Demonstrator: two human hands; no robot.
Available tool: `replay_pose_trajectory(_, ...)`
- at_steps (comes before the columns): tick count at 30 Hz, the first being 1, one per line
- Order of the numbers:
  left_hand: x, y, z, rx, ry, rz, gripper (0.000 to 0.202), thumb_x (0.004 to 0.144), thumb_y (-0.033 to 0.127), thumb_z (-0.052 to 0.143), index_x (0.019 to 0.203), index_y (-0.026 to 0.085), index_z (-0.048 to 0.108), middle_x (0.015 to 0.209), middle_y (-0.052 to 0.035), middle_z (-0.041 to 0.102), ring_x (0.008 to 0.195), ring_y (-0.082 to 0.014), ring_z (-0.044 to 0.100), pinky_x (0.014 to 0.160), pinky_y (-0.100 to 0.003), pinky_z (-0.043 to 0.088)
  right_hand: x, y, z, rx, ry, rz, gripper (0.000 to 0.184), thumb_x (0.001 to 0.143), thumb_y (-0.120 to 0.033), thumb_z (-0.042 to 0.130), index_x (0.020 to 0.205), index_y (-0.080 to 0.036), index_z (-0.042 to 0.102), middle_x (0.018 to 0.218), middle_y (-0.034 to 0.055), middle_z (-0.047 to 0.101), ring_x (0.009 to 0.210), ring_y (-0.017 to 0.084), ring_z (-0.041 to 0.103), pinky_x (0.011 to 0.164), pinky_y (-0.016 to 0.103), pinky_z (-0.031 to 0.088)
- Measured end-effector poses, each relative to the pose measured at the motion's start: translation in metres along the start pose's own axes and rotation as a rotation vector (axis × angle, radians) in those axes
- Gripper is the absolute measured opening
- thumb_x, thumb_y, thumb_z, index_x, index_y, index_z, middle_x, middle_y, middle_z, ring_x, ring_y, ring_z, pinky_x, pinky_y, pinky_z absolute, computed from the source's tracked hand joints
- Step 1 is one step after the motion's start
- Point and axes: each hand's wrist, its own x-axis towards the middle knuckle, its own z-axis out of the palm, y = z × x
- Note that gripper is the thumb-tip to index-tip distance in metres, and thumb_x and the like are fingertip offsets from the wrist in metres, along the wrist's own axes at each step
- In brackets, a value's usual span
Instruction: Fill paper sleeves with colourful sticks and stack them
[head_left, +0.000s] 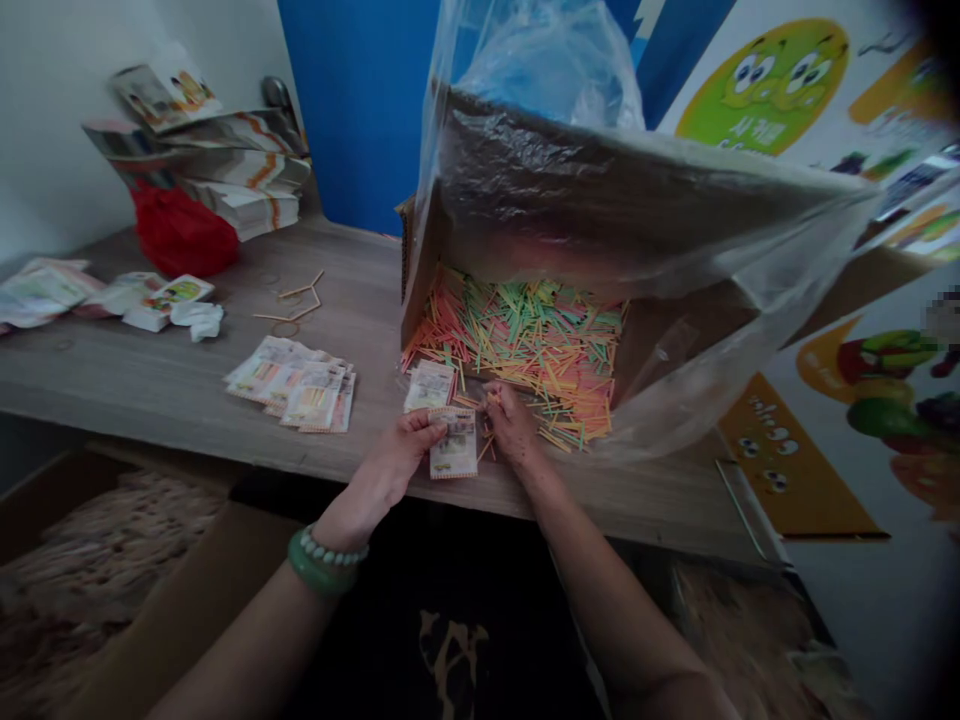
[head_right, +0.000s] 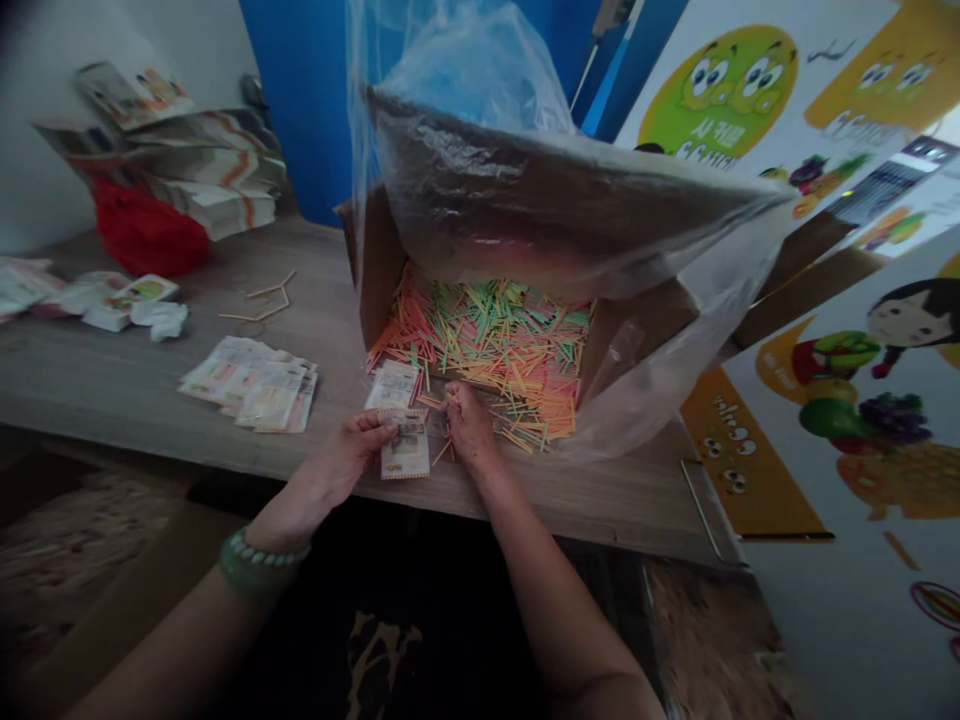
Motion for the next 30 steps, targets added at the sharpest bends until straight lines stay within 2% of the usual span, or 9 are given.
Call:
replay_pose_trajectory(5,0.006,-0.003,0.001,0.119,0.112,0.128,0.039,0.055,0.034,0.089,0.061,0.019,0.054,0.06,0.0031,0.058,0.055,-0.0109,0.052,0.056,-0.025,0.043,0.003,-0.002,-0.005,0.242,0.017,0.062,0.022,0.082,-0.042,0.05,0.095,-0.024,0.05,0.079,0.0,0.063,0.071,0.019,0.06,0.06,0.03,0.05)
replay_pose_trajectory(8,0.009,-0.003,0.0,0.205,0.13,0.182,0.037,0.058,0.037,0.085,0.059,0.02,0.051,0.058,0.0042,0.053,0.056,-0.0111,0.047,0.056,-0.025,0.039,0.001,-0.023,-0.011,0.41,0.005,0.027,0.027,0.081,-0.04,0.057,0.102,-0.024,0.052,0.075,-0.0018,0.063,0.07,0.019,0.061,0.064,0.031,0.051)
replay_pose_trajectory(12,0.006,-0.002,-0.002,0.404,0.093,0.257,0.032,0.068,0.038,0.074,0.055,0.02,0.051,0.055,0.0038,0.045,0.056,-0.0114,0.039,0.055,-0.026,0.03,-0.008,-0.061,-0.015,0.583,0.03,-0.078,0.014,0.086,-0.038,0.056,0.09,-0.024,0.053,0.075,-0.0012,0.064,0.077,0.018,0.065,0.078,0.035,0.054)
replay_pose_trajectory(16,0.001,0.001,0.001,0.524,0.145,0.262,0.029,0.07,0.036,0.071,0.054,0.021,0.052,0.053,0.0046,0.04,0.053,-0.0115,0.034,0.054,-0.027,0.026,-0.017,-0.091,-0.006,0.623,0.071,-0.133,0.015,0.093,-0.038,0.053,0.086,-0.025,0.051,0.079,-0.0001,0.065,0.081,0.018,0.067,0.084,0.037,0.054)
replay_pose_trajectory(19,-0.003,0.005,0.004,0.545,0.153,0.257,0.03,0.07,0.035,0.073,0.053,0.021,0.051,0.051,0.0053,0.037,0.051,-0.0111,0.032,0.052,-0.028,0.024,-0.022,-0.102,0.006,0.615,0.061,-0.191,0.015,0.097,-0.038,0.05,0.088,-0.026,0.05,0.08,-0.0003,0.066,0.089,0.019,0.068,0.09,0.04,0.053)
replay_pose_trajectory(24,-0.008,0.012,0.005,0.488,0.104,0.225,0.029,0.07,0.034,0.076,0.056,0.021,0.054,0.05,0.0052,0.04,0.049,-0.0103,0.032,0.05,-0.027,0.024,-0.027,-0.1,0.019,0.646,0.007,-0.257,0.01,0.096,-0.034,0.053,0.09,-0.026,0.052,0.08,-0.001,0.069,0.102,0.02,0.068,0.1,0.042,0.05)
replay_pose_trajectory(27,-0.009,0.012,0.003,0.433,0.077,0.237,0.028,0.069,0.036,0.077,0.058,0.02,0.058,0.051,0.0054,0.044,0.049,-0.0095,0.033,0.05,-0.026,0.025,-0.029,-0.091,0.02,0.606,-0.065,-0.199,0.012,0.094,-0.036,0.056,0.088,-0.025,0.054,0.084,0.0012,0.071,0.112,0.021,0.065,0.101,0.042,0.048)
replay_pose_trajectory(30,-0.006,0.008,0.002,0.38,0.033,0.242,0.022,0.071,0.039,0.078,0.073,0.018,0.071,0.062,0.0023,0.059,0.057,-0.0113,0.046,0.057,-0.025,0.034,-0.029,-0.081,0.019,0.604,-0.128,-0.118,0.013,0.089,-0.036,0.061,0.084,-0.024,0.059,0.1,0.0048,0.075,0.119,0.022,0.062,0.105,0.043,0.043)
